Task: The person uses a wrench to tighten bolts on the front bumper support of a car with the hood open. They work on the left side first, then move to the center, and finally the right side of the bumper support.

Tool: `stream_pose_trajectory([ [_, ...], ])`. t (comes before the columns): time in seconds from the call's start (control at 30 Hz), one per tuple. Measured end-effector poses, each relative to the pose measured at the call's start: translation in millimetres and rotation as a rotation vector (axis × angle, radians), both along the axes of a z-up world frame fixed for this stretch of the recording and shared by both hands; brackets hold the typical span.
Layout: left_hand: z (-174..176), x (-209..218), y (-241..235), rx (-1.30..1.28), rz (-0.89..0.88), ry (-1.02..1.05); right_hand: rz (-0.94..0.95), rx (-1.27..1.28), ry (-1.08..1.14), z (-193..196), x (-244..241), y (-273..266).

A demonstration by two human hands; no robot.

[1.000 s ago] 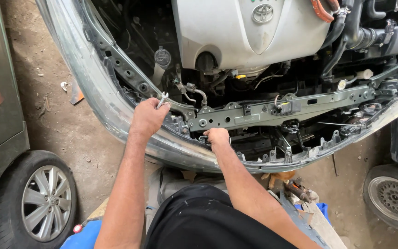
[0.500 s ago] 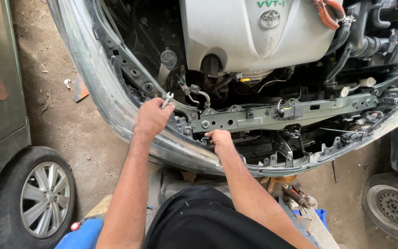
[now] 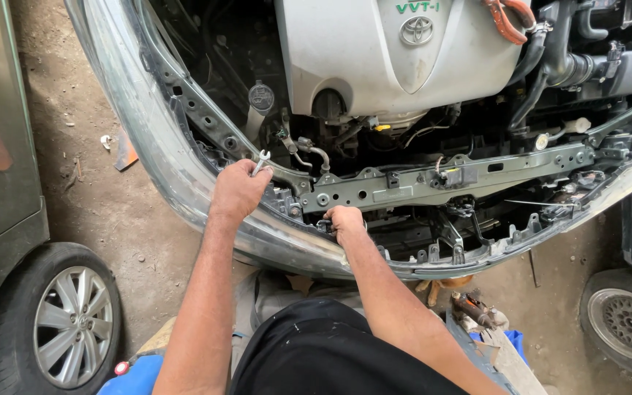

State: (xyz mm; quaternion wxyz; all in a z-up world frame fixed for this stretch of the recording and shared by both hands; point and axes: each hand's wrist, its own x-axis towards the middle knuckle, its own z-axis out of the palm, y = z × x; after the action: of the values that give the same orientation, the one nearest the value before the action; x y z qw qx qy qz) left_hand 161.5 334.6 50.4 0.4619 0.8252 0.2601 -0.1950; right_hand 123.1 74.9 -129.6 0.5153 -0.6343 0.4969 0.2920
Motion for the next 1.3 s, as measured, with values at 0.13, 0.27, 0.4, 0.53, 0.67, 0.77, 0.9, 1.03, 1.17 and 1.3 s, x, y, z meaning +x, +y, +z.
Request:
stream_pose_trajectory([
  [0.13,-1.2,-0.7,-0.6,0.003,0.000,-0.010,-0.006,-0.010,-0.012,2.7,1.2,0.6],
  [0.27,-2.5,-0.9,-0.1,-0.005,0.008,-0.024,-0.002,-0.030,0.012,9.3,1.4,2.6],
  [0.4,-0.2,1.0,-0.8,-0.007,0.007,-0.012,0.026,-0.093,0.011,9.1,0.7,2.5],
  [0.53,0.2,0.8,0.5,-0.004,0.017,-0.009,0.034,-0.071,-0.013,-12.7,-4.2,-5.5],
  [0.67,-4.5,1.1,0.7,0.005,0.000,-0.008,0.062,-0.031,-0.017,-17.3,-7.4,-13.9],
  [0.77,-4.4,3.7,0.1,0.013,-0.012,-0.010,0.030,0.041,0.000,-10.5,-6.6,-16.3],
  [0.9,-3.0,6.5,-0.5,0.017,-0.022,0.007,0.091,0.060,0.016,9.0,-5.3,-9.9],
  [1.03,-6.3,8.1,-0.2,0.030,-0.028,0.012,0.148,0.076,-0.077,6.5,-6.0,-0.8],
  [1.17,-8.5,8.6,-1.5,0.037,-0.028,0.013,0.229,0.037,0.013,12.1,0.1,6.6],
  [1.3,-5.9,9.4,-1.8,0.030,0.002,0.015,0.263,0.010,0.104,23.6,5.8,16.9],
])
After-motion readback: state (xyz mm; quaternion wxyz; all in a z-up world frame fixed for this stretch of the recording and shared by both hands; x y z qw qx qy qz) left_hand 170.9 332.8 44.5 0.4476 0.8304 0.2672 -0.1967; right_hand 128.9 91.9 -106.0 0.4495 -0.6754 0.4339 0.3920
